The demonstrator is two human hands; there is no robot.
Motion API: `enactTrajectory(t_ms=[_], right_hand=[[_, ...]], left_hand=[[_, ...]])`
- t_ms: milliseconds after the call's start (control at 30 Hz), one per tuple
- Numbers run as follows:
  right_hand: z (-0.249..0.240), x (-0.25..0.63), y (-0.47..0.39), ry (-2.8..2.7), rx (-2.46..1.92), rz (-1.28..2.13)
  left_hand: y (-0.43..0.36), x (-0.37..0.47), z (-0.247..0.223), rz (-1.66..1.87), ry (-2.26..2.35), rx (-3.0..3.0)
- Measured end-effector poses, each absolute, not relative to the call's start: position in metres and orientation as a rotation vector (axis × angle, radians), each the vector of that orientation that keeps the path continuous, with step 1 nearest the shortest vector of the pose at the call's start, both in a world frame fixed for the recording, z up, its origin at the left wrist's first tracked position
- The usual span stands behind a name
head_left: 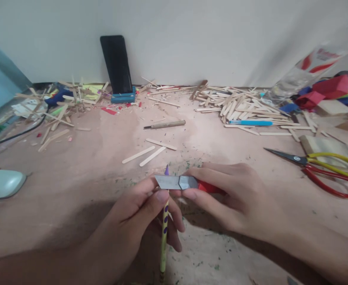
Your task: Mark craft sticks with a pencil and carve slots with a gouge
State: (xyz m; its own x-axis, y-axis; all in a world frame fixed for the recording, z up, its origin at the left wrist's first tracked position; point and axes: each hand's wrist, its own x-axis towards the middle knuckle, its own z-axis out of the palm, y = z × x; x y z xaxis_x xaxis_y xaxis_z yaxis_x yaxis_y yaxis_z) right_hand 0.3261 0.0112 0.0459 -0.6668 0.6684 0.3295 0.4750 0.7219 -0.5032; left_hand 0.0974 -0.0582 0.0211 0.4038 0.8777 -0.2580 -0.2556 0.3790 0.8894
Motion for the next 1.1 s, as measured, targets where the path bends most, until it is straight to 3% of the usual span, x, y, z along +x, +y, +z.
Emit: enactTrajectory(t_ms=[1100], right_hand=[[0.047,0.325,0.006,-2.418,-0.959,0.604]], left_hand=[[-0.062,0.100,0.025,0.821,0.961,0.863]])
